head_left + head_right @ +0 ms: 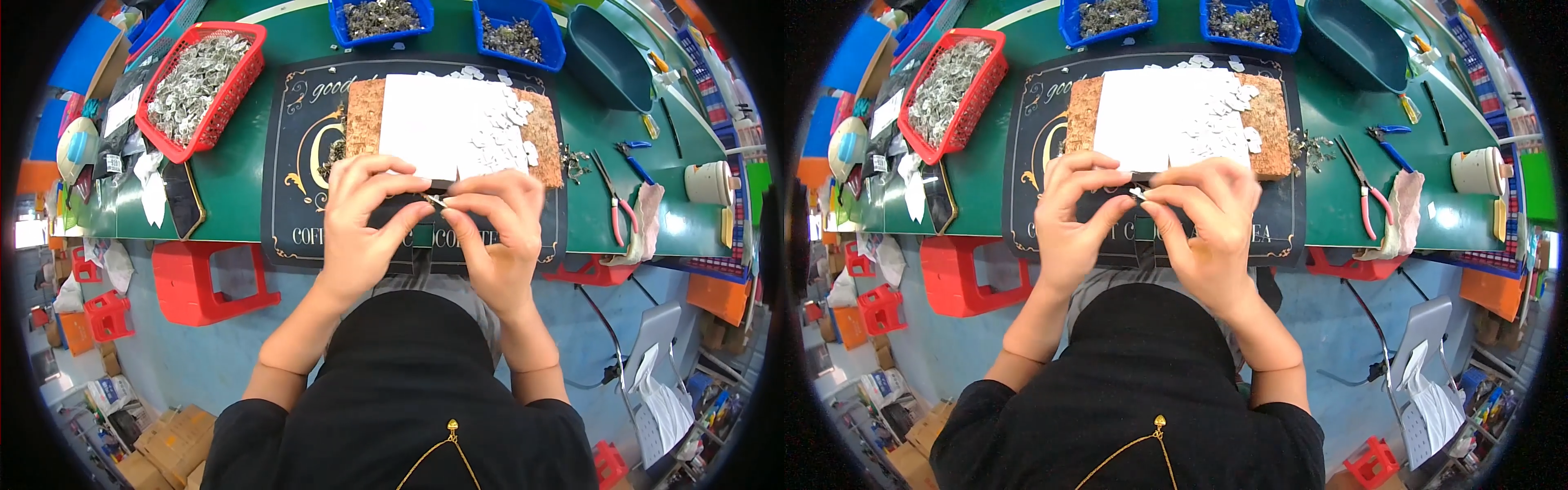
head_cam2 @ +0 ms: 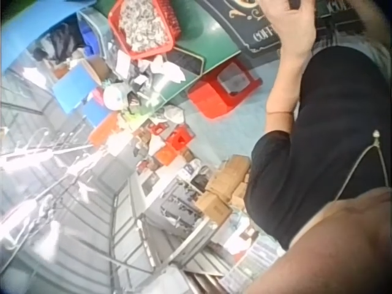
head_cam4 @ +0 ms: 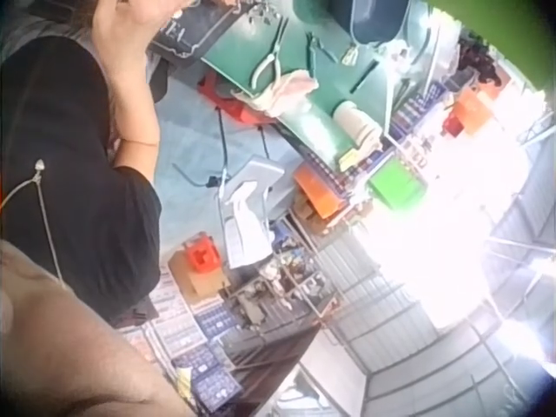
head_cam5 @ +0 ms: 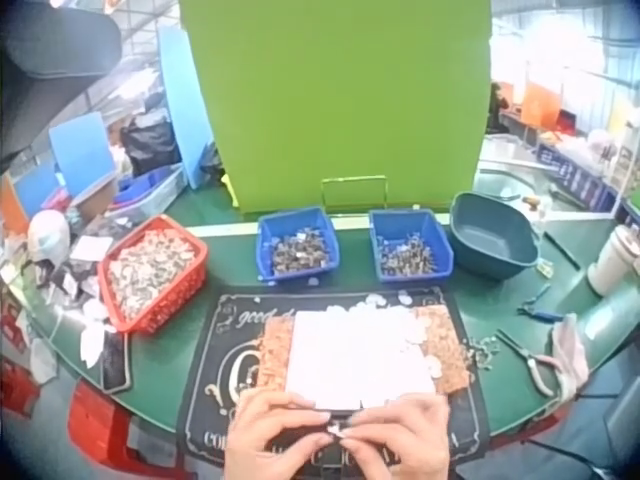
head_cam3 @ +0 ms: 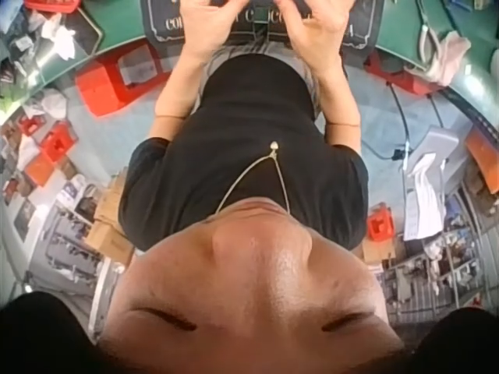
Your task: Assembling small components onto a rectangular board at a workbench.
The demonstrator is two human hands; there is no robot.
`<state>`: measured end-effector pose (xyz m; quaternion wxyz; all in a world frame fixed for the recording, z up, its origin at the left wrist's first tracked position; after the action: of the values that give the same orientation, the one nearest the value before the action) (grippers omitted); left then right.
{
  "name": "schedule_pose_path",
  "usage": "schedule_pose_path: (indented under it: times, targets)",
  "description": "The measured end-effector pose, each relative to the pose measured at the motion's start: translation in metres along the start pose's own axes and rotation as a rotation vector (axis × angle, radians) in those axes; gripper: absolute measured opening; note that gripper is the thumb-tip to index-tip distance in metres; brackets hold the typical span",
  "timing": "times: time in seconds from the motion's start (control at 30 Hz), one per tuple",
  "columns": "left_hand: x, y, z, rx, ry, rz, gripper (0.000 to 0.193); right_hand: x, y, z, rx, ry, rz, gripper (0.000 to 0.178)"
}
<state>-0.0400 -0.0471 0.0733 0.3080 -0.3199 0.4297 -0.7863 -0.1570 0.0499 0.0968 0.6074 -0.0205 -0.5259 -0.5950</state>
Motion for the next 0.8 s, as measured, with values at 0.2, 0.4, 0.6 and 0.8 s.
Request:
schedule_pose_path:
  times: [0.2,0.4,0.6,0.8]
  targets:
    - [0.0,-0.013,-0.019,0.52,-0.149,-0.199,0.031,0.008,-0.017,-0.009,-0.182,0.09,0.014,0.01]
    - [0.004,-0.002,-0.023,0.48,-0.15,-0.228,0.029,0.007,-0.024,-0.011,-0.101,0.065,-0.004,0.01]
    - [0.004,-0.002,-0.023,0.464,-0.182,-0.237,0.03,0.007,-0.028,-0.01,-0.062,0.036,-0.027,0.012]
    - [0.001,-0.004,-0.025,0.496,-0.202,-0.261,0.032,0.008,-0.029,-0.011,-0.085,0.098,-0.014,0.012]
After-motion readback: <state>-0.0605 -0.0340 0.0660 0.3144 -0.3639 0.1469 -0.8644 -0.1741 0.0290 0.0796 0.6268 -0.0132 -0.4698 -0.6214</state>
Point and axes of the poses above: each hand's wrist, its own x-axis towards the middle knuckle, its own z-axis out of the back of the hand, y = z × x, the point moved 10 cm from there along x, towards the middle knuckle, and after that the axes turned 10 degrees about z, right-handed, at the moved point
